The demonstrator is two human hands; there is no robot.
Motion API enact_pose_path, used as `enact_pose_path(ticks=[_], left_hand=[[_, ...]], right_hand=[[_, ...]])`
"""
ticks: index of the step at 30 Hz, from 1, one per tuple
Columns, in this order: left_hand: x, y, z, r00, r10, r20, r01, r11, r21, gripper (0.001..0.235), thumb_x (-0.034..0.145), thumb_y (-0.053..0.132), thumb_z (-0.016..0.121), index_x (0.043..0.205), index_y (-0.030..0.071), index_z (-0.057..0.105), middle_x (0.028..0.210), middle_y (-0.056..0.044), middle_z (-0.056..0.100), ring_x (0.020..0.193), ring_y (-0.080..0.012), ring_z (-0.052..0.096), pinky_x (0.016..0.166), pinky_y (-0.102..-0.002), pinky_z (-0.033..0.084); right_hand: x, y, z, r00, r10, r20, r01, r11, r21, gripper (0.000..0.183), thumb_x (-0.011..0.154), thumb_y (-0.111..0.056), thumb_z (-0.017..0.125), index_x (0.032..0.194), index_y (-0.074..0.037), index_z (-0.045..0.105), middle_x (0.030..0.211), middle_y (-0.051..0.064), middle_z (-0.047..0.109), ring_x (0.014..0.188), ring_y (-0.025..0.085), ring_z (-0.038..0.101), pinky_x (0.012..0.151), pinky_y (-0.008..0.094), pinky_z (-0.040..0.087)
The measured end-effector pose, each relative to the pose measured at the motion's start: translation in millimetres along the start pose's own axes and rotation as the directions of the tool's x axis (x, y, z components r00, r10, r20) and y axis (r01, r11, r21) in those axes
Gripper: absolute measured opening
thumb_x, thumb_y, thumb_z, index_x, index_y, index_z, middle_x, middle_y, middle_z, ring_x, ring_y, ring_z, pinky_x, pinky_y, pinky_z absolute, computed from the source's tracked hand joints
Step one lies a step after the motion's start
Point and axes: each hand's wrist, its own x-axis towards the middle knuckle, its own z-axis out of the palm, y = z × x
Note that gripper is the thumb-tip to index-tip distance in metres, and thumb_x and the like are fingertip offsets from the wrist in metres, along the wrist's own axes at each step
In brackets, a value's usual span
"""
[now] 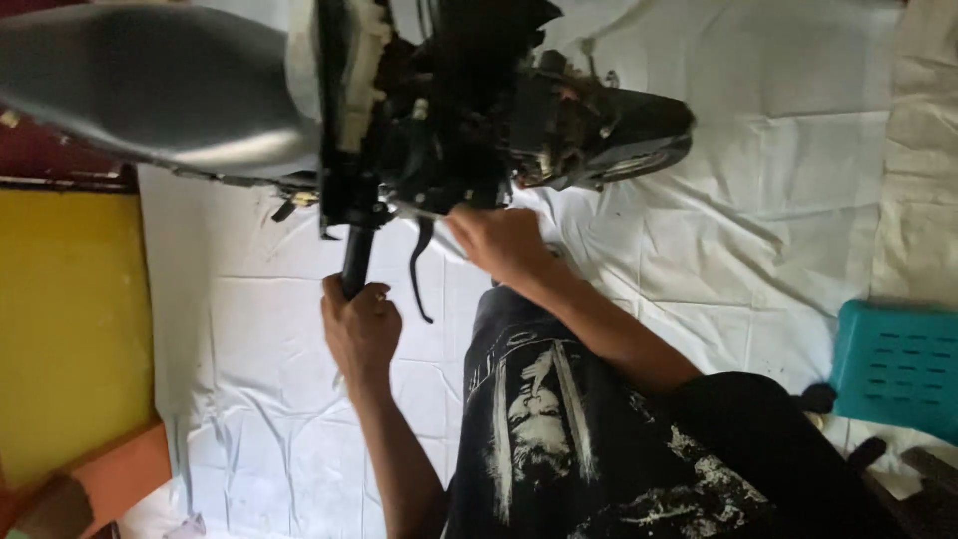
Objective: The person uses a wrench to tighten bolts on the handlebar area of a motorcycle. They work on the left side first, then move to the right side to continue tightening components near the handlebars and front fork.
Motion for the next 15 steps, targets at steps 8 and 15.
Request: enact_pose_path(ticks=[8, 15], left_hand=[[0, 8, -5, 0.993, -0.089, 0.071, 0.086, 0.996, 0.036, 0.022, 0.067, 0.006, 0.063, 0.074, 0.020, 0.077, 0.100, -0.008, 0.053, 0.077, -0.0376, 0.063, 0.070, -0.047, 0.059], [1, 2, 0, 0.989, -0.112, 0.100, 0.110, 0.993, 0.034, 0.024, 0.068, 0.006, 0.061, 0.074, 0.021, 0.079, 0.099, -0.009, 0.053, 0.076, -0.0390, 0.063, 0.073, -0.048, 0.059]], right_hand=[[-10, 32, -15, 0.998, 0.001, 0.069, -0.014, 0.982, 0.191, 0.011, 0.104, -0.031, 0.058, 0.095, -0.025, 0.061, 0.060, 0.004, 0.066, 0.059, 0.030, 0.072, 0.052, 0.043, 0.054], [19, 56, -35, 0.984, 0.037, 0.176, -0.107, 0.905, 0.411, 0.009, 0.095, -0.024, 0.070, 0.097, -0.016, 0.072, 0.074, 0.015, 0.073, 0.077, 0.045, 0.070, 0.063, 0.057, 0.052]])
